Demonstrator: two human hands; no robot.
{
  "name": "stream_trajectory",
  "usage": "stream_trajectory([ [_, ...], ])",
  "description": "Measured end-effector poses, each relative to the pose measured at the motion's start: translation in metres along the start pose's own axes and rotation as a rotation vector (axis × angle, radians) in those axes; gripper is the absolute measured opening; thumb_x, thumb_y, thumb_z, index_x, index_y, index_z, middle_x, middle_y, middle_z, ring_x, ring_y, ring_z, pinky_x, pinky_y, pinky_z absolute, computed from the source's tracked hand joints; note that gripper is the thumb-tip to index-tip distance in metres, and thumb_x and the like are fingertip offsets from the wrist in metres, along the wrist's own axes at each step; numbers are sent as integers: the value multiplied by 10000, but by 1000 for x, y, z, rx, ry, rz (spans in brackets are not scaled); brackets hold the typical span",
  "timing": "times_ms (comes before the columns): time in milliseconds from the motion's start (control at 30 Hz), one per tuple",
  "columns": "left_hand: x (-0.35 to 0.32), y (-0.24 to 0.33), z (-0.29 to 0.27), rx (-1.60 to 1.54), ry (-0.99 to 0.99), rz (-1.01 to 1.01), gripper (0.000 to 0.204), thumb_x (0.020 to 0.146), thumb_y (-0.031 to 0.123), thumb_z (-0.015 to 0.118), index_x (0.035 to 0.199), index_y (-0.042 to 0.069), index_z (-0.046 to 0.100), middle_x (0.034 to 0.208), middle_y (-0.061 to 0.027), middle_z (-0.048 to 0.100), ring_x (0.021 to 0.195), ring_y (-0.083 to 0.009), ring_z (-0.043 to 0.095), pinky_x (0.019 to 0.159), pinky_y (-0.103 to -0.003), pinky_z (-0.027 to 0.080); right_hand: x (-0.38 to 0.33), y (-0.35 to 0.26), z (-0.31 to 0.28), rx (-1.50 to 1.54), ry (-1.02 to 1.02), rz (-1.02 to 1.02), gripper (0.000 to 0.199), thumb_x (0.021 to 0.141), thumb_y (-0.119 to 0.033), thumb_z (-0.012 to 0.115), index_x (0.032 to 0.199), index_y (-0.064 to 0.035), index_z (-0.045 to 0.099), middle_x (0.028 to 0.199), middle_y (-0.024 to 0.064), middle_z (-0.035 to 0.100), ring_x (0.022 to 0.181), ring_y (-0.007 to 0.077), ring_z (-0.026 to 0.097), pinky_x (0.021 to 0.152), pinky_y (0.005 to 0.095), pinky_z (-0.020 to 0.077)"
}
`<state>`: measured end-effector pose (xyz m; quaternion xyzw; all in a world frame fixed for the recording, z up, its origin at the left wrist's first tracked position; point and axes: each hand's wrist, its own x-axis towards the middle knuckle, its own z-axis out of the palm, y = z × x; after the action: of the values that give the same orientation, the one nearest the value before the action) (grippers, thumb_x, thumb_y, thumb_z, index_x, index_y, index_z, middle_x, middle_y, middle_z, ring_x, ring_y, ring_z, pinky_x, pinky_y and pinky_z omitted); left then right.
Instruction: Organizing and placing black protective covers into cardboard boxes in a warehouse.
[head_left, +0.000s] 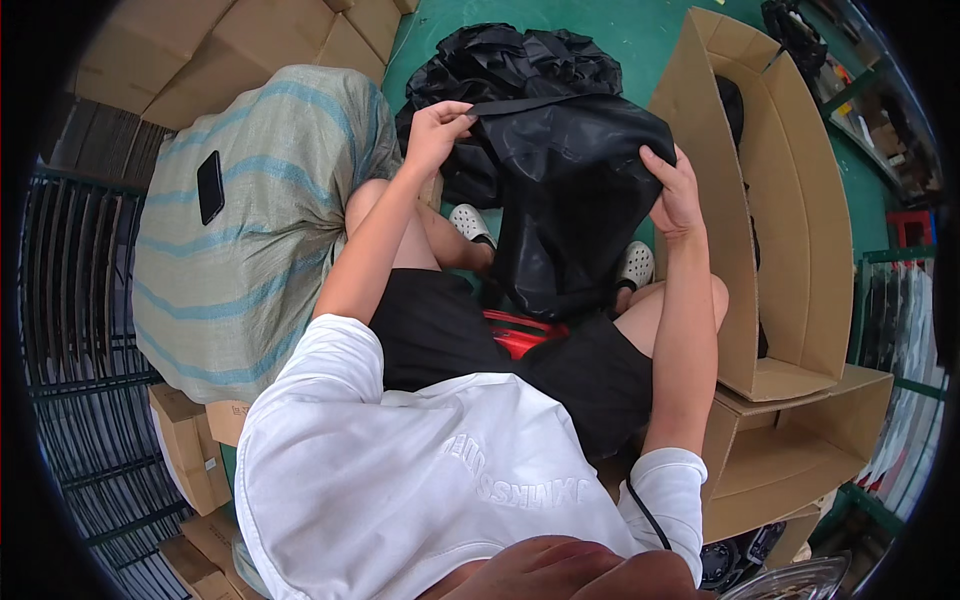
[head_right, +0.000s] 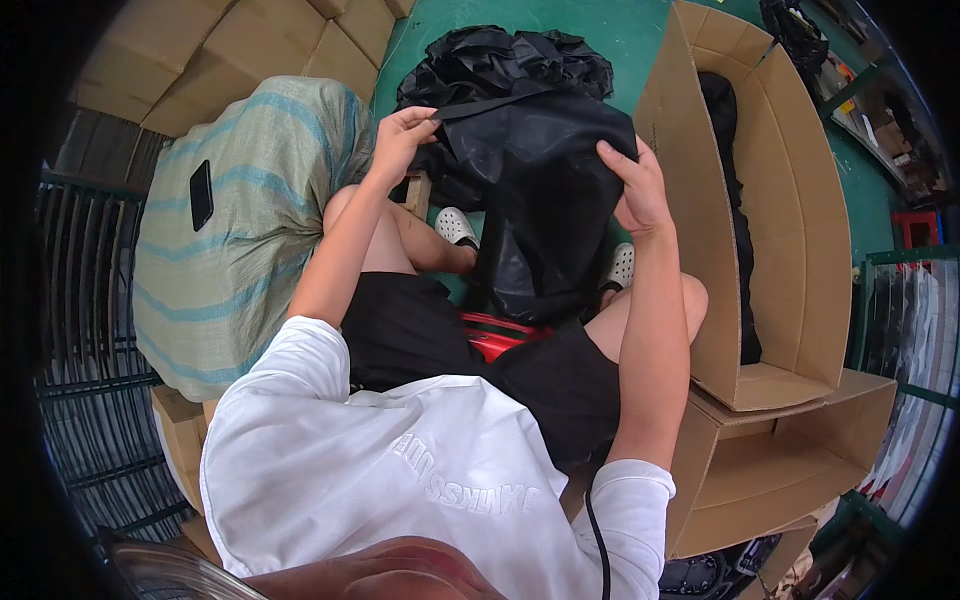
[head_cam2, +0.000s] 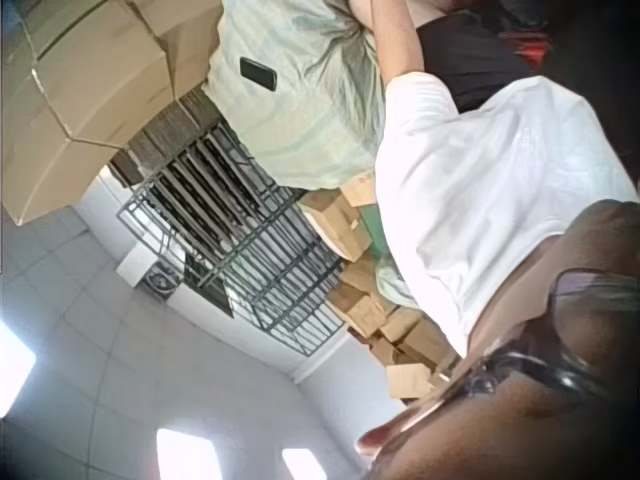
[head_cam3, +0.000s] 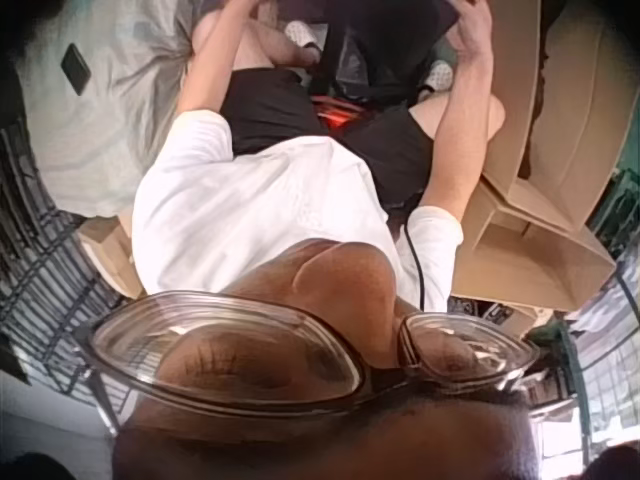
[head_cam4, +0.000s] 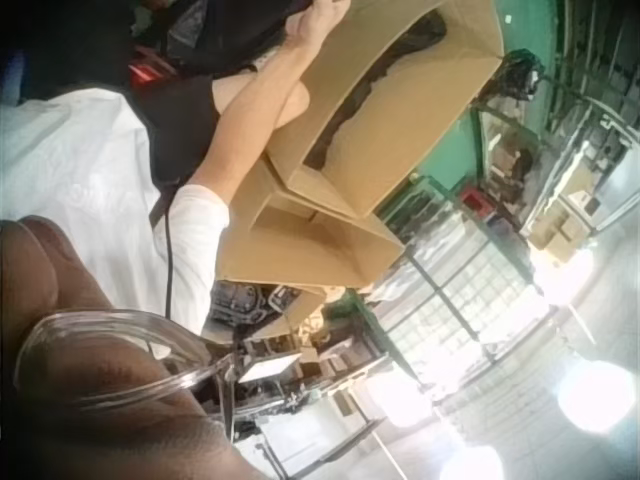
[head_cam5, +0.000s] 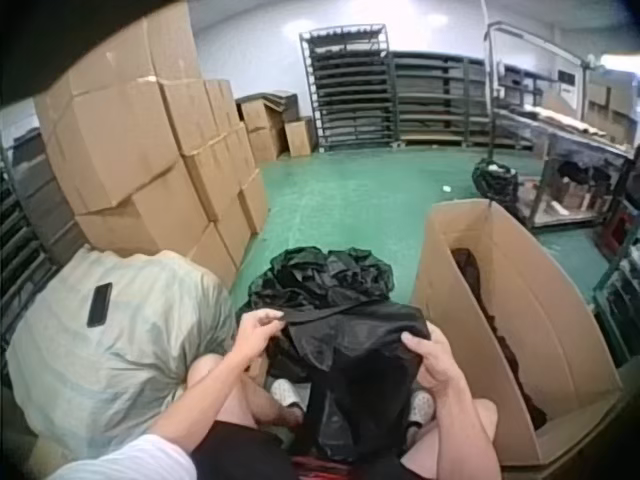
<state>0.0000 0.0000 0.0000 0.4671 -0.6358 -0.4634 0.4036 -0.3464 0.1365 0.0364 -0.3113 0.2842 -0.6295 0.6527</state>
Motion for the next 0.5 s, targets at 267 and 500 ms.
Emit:
stream_trajectory([
  [267, -10, 46, -11, -1003, -281, -321, 348, 1006, 321, 505, 1123, 22, 640, 1089, -115, 694, 987, -241, 669, 902, -393, 530, -3, -12, -9, -1, -84, 37, 339, 870, -90, 670, 1175, 32, 587, 1069, 126, 680, 931, 192, 673, 863, 324, 539],
  [500, -5, 64, -3, -1018, -240, -322, 377, 1016, 340, 493, 1099, 4, 642, 1064, -114, 695, 944, -227, 675, 867, -358, 542, -7, -20, -6, 44, -56, 47, 301, 864, -114, 659, 1126, 22, 603, 1036, 102, 684, 905, 170, 663, 852, 300, 531],
])
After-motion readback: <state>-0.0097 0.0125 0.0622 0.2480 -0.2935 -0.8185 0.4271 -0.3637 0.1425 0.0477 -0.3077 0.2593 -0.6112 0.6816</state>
